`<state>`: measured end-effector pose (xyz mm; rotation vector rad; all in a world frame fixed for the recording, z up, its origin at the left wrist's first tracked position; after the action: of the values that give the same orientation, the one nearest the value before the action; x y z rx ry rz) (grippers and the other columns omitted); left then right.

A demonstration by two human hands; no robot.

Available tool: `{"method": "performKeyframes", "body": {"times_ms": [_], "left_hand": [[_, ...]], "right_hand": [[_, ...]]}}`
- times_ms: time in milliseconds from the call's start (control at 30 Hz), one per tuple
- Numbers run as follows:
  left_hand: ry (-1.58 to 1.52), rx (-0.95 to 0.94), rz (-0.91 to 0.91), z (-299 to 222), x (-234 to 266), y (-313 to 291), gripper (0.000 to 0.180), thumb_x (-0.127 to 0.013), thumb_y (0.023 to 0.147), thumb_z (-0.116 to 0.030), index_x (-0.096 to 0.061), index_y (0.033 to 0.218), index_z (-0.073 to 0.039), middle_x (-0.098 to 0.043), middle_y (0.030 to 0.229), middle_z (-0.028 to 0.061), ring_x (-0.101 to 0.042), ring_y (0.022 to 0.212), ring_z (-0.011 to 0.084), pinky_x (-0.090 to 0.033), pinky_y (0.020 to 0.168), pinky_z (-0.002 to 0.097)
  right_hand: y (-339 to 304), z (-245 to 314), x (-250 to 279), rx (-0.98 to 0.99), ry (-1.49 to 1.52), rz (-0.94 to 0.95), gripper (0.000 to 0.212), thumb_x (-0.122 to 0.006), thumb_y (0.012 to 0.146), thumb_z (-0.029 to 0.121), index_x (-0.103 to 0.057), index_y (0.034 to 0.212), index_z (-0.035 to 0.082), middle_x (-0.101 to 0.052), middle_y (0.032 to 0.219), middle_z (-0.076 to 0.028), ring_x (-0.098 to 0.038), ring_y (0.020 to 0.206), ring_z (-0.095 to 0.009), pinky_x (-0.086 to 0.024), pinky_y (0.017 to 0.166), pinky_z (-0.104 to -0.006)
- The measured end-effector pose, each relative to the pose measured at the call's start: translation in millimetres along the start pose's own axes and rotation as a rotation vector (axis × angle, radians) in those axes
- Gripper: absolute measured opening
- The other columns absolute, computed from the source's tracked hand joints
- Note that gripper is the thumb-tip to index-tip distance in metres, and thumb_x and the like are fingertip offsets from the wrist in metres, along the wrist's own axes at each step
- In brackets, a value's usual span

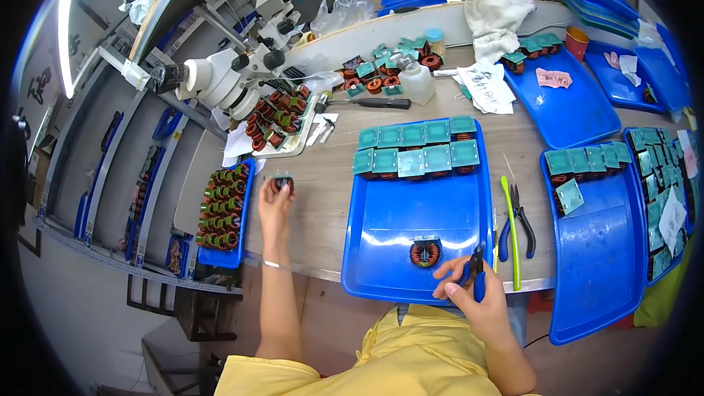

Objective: Trimming excess wires from electronic components using pliers at an assembly workbench.

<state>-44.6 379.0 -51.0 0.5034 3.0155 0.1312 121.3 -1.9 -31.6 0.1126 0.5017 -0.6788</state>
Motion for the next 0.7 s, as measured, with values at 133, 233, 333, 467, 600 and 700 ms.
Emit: {"method": "performKeyframes", "body": {"times_ms": [133, 233, 333, 467, 600, 700], "left_hand": [[0.326, -0.333, -0.117, -26, 17, 77, 0.036, -0.066, 0.076, -0.008, -0.056, 0.11, 0.0, -0.062, 0.095, 0.0095, -0.059, 0.082, 0.013, -0.048, 0.064, 0.0244], [0.854, -0.593, -0.161, -60, -18, 88, 0.034, -0.069, 0.071, -0.006, -0.057, 0.103, 0.0, -0.063, 0.089, 0.0164, -0.06, 0.081, 0.0271, -0.047, 0.072, 0.0339], [1.068, -0.686, -0.063, -61, -38, 104, 0.032, -0.068, 0.069, -0.002, -0.055, 0.099, 0.0, -0.061, 0.092, 0.02, -0.057, 0.087, 0.0357, -0.045, 0.077, 0.0398], [1.162, -0.629, -0.047, -48, -46, 116, 0.03, -0.067, 0.069, 0.0, -0.055, 0.096, 0.0, -0.059, 0.093, 0.0189, -0.054, 0.088, 0.0356, -0.043, 0.078, 0.0415], [1.178, -0.728, -0.123, -53, -59, 110, 0.03, -0.067, 0.069, 0.001, -0.055, 0.096, 0.0, -0.05, 0.097, 0.0161, -0.052, 0.09, 0.0347, -0.043, 0.079, 0.0409], [1.161, -0.72, -0.14, -52, -56, 108, 0.039, -0.069, 0.068, -0.003, -0.052, 0.103, -0.001, -0.046, 0.102, 0.0171, -0.049, 0.096, 0.0351, -0.04, 0.083, 0.0412]], "right_hand": [[-5, 2, 2, 0.006, -0.038, -0.042, 0.016, -0.053, 0.077, -0.001, -0.043, 0.089, 0.003, -0.055, 0.092, -0.018, -0.06, 0.073, -0.02, -0.047, 0.064, -0.0303], [-7, 1, 10, 0.004, -0.056, -0.085, 0.016, -0.054, 0.077, -0.001, -0.043, 0.089, 0.002, -0.056, 0.092, -0.017, -0.059, 0.073, -0.02, -0.047, 0.065, -0.0301], [-10, 1, 10, -0.01, -0.057, -0.093, 0.015, -0.054, 0.077, -0.001, -0.044, 0.089, 0.002, -0.056, 0.091, -0.016, -0.059, 0.074, -0.019, -0.047, 0.067, -0.0301], [-13, 5, 14, -0.007, -0.067, -0.124, 0.015, -0.054, 0.077, 0.0, -0.044, 0.089, 0.002, -0.056, 0.091, -0.016, -0.058, 0.074, -0.019, -0.047, 0.068, -0.03], [-10, 3, 18, -0.009, -0.11, -0.134, 0.015, -0.055, 0.077, 0.001, -0.045, 0.089, 0.003, -0.057, 0.092, -0.016, -0.058, 0.075, -0.018, -0.046, 0.069, -0.0294], [-12, 3, 18, 0.011, -0.104, -0.111, 0.014, -0.055, 0.081, -0.001, -0.045, 0.091, 0.0, -0.057, 0.093, -0.014, -0.058, 0.077, -0.015, -0.047, 0.071, -0.0259]]}}
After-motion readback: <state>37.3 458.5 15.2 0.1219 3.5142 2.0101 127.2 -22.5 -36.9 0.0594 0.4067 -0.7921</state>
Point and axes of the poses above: each hand's wrist, its own y-axis towards the middle knuckle, its own x-axis out of the back of the hand, z = x × y, the point moved 10 cm from there along y, towards the middle knuckle
